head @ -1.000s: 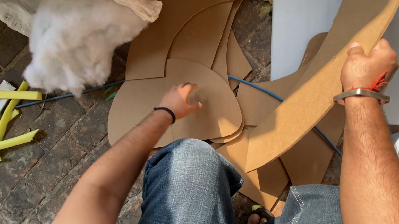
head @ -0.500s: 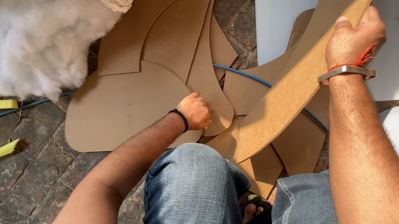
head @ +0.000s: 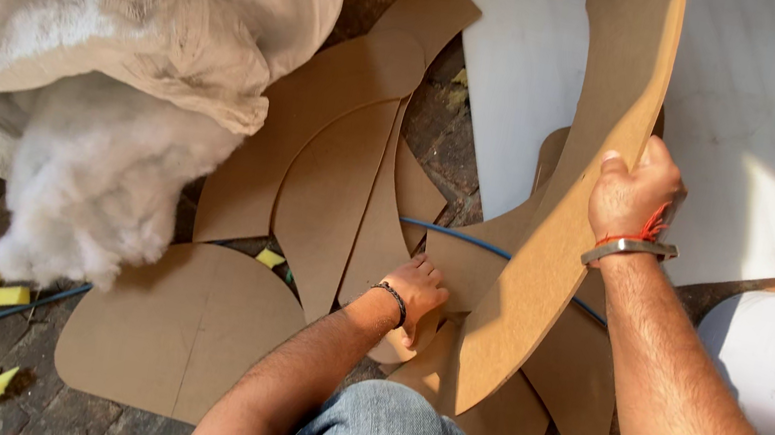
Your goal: The person arranges curved cardboard cutout pieces on a large yellow foam board, applies hot glue to the back of the cutouts with a glue gun, and presses the pieces down onto the board, aligning them into a pattern.
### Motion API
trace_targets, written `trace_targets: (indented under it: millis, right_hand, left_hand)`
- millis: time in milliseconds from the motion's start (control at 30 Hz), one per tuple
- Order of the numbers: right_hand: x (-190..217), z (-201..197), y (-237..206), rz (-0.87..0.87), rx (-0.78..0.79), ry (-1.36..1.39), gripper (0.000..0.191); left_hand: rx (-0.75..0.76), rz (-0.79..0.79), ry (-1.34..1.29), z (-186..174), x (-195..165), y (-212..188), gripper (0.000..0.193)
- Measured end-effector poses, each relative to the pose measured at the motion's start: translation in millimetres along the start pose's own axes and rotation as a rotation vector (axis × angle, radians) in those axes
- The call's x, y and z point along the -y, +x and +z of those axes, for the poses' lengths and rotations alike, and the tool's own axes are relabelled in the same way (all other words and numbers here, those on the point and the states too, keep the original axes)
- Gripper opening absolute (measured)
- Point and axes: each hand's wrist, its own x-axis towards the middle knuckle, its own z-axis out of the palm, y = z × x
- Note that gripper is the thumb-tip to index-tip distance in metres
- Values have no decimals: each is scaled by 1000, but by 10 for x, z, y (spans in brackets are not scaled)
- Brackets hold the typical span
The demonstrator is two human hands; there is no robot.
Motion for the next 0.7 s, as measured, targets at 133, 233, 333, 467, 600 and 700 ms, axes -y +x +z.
trace_targets:
  millis: [133, 233, 333, 467, 600, 700]
  right_hand:
    - [94, -188, -77, -2, -12, 71, 11]
    - [201, -590, -178, -81, -69, 124, 13]
    - [454, -1249, -192, -40, -85, 147, 15]
    - [1054, -2285, -71, -78, -52, 119, 16]
    - [1869, -3425, -194, 11, 4, 195, 17]
    - [2343, -4016, -282, 32, 44, 311, 17]
  left_hand:
    - [187, 112, -304, -586, 91, -65, 54]
    - [12, 131, -657, -1145, -86, -239, 50]
    - [-70, 202, -912, -1732, -398, -636, 53]
    - [-321, 311, -1474, -2491, -776, -1350, 42]
    - [-858, 503, -2054, -3177, -1195, -2328, 25]
    - [-1344, 323, -2242, -3598, -1660, -3208, 22]
